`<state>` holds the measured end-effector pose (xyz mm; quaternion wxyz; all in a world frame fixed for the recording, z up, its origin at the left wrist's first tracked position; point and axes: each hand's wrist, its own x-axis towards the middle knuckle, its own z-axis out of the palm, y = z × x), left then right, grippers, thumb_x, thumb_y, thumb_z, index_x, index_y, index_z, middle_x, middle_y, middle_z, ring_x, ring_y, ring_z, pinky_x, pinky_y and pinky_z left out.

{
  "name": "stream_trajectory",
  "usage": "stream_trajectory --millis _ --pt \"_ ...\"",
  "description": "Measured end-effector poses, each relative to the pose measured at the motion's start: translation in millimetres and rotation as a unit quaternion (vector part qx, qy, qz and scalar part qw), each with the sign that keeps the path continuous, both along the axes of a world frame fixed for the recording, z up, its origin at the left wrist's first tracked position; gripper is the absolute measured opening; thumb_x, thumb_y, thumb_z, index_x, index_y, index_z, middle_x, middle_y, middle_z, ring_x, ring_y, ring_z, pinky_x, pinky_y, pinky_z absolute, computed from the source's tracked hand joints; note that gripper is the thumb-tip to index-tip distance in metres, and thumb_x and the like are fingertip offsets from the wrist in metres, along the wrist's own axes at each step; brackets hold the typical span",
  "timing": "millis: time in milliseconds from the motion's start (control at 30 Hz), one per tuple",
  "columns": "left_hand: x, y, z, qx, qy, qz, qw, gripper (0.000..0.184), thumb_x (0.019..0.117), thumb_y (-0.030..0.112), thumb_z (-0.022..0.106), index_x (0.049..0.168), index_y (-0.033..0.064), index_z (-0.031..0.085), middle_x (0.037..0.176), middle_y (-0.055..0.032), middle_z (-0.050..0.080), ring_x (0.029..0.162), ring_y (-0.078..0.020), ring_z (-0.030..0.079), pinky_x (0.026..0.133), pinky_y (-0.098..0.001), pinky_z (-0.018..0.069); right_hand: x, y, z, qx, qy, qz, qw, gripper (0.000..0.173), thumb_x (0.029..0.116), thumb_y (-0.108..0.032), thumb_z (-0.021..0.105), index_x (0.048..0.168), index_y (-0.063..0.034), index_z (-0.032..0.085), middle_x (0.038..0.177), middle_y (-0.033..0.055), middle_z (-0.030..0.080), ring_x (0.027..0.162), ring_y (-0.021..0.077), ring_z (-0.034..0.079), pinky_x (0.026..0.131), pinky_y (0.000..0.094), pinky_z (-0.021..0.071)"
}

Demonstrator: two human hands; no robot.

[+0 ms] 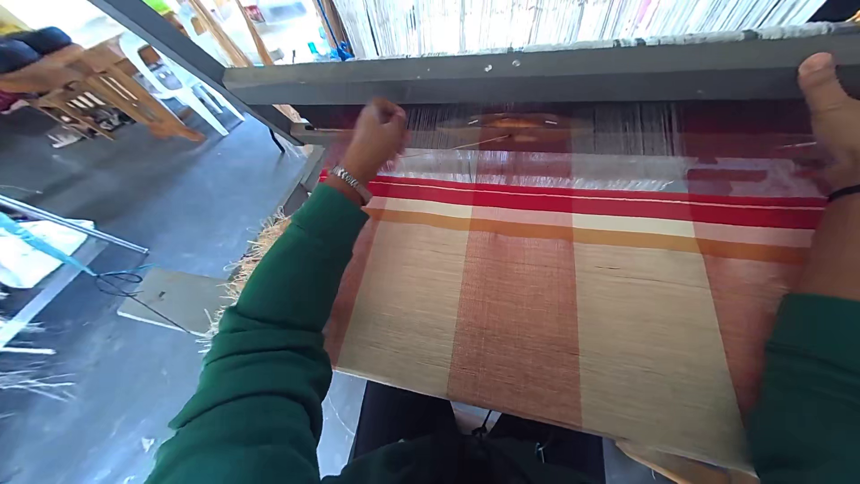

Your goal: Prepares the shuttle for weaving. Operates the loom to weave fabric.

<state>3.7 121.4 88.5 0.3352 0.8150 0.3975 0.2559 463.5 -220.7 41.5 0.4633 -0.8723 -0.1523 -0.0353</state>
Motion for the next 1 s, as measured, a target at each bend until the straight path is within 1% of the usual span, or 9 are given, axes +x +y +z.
stream_trajectory --millis 67,133,433,567,633,733,833,867,1000 --pt "23 -17 0 -0.166 -0.003 -0.021 0.986 0.034 0.11 0.031 0.043 0.129 0.0054 0.056 0.082 -0.0033 0.068 0.058 -0.0083 0.06 0.054 -0.0239 0.0508 -19 -2 8 -0.023 0.055 -0.023 0.998 0.132 0.0613 -0.105 0.045 0.147 -0.0045 0.05 0.142 0.0274 0.054 0.135 0.0394 0.052 0.108 0.0664 0.0402" --pt "36 -24 1 -0.232 0.008 -0.017 0.972 0.033 0.1095 0.033 0.044 0.122 0.0064 0.059 0.074 -0.001 0.065 0.049 -0.0052 0.053 0.045 -0.0199 0.0438 -39 -2 17 -0.032 0.082 -0.018 0.996 0.133 0.0643 -0.104 0.043 0.144 0.0014 0.052 0.141 0.0334 0.053 0.134 0.0469 0.05 0.106 0.0721 0.038" --pt "73 -52 -9 -0.338 -0.096 -0.011 0.936 0.042 0.111 0.04 0.039 0.14 0.011 0.05 0.089 -0.0062 0.072 0.049 -0.0027 0.051 0.044 -0.0158 0.0387 -28 -2 17 -0.026 0.102 0.011 0.994 0.131 0.0685 -0.101 0.044 0.144 0.0056 0.051 0.143 0.0343 0.051 0.137 0.0486 0.048 0.108 0.0722 0.0357" --pt "74 -40 -7 -0.412 -0.151 -0.034 0.898 0.019 0.1078 0.024 0.042 0.108 0.0106 0.056 0.065 0.0053 0.051 0.04 0.0018 0.036 0.037 -0.0115 0.0311 -31 -3 18 -0.026 0.107 0.01 0.994 0.129 0.0692 -0.101 0.044 0.144 0.0043 0.052 0.143 0.0325 0.053 0.136 0.047 0.049 0.109 0.0716 0.0355" --pt "66 -26 -9 -0.48 -0.184 -0.067 0.855 0.025 0.1047 0.014 0.04 0.114 0.0027 0.06 0.059 0.0082 0.04 0.037 0.003 0.029 0.034 -0.0099 0.027 -35 -3 19 -0.021 0.111 0.011 0.994 0.128 0.0701 -0.1 0.045 0.144 0.004 0.051 0.144 0.032 0.052 0.136 0.0455 0.049 0.109 0.0699 0.0356" --pt "70 -41 -10 -0.42 -0.215 0.009 0.882 0.019 0.1075 0.023 0.041 0.107 0.0101 0.055 0.065 0.0055 0.05 0.041 0.0018 0.037 0.037 -0.0113 0.0318 -34 -4 20 -0.012 0.114 0.008 0.993 0.129 0.0684 -0.1 0.047 0.145 0.0044 0.05 0.145 0.0325 0.051 0.137 0.0453 0.048 0.109 0.0693 0.036" --pt "84 -81 -19 -0.243 -0.246 0.031 0.938 0.044 0.11 0.025 0.046 0.147 0.0101 0.028 0.081 -0.0062 0.059 0.05 -0.0088 0.052 0.045 -0.0224 0.0454 -31 -3 16 0.002 0.124 0.006 0.992 0.131 0.0653 -0.101 0.05 0.147 0.0022 0.048 0.144 0.0308 0.052 0.136 0.0448 0.049 0.108 0.0688 0.0375" --pt "89 -93 -19 -0.215 -0.231 0.004 0.949 0.048 0.1098 0.024 0.046 0.149 0.009 0.024 0.083 -0.0074 0.06 0.051 -0.0103 0.054 0.046 -0.0244 0.048 -31 -3 16 0.004 0.124 0.005 0.992 0.132 0.0649 -0.101 0.051 0.148 0.0014 0.047 0.145 0.0303 0.052 0.136 0.0444 0.049 0.109 0.0686 0.0373" --pt "117 -122 -17 -0.313 -0.116 -0.106 0.937 0.027 0.1089 0.023 0.047 0.129 0.0069 0.054 0.075 -0.001 0.058 0.05 -0.0048 0.048 0.044 -0.0173 0.0396 -30 -4 17 -0.012 0.122 -0.002 0.992 0.132 0.0629 -0.102 0.049 0.145 0.0004 0.051 0.144 0.0279 0.053 0.136 0.0423 0.05 0.108 0.0686 0.0385"
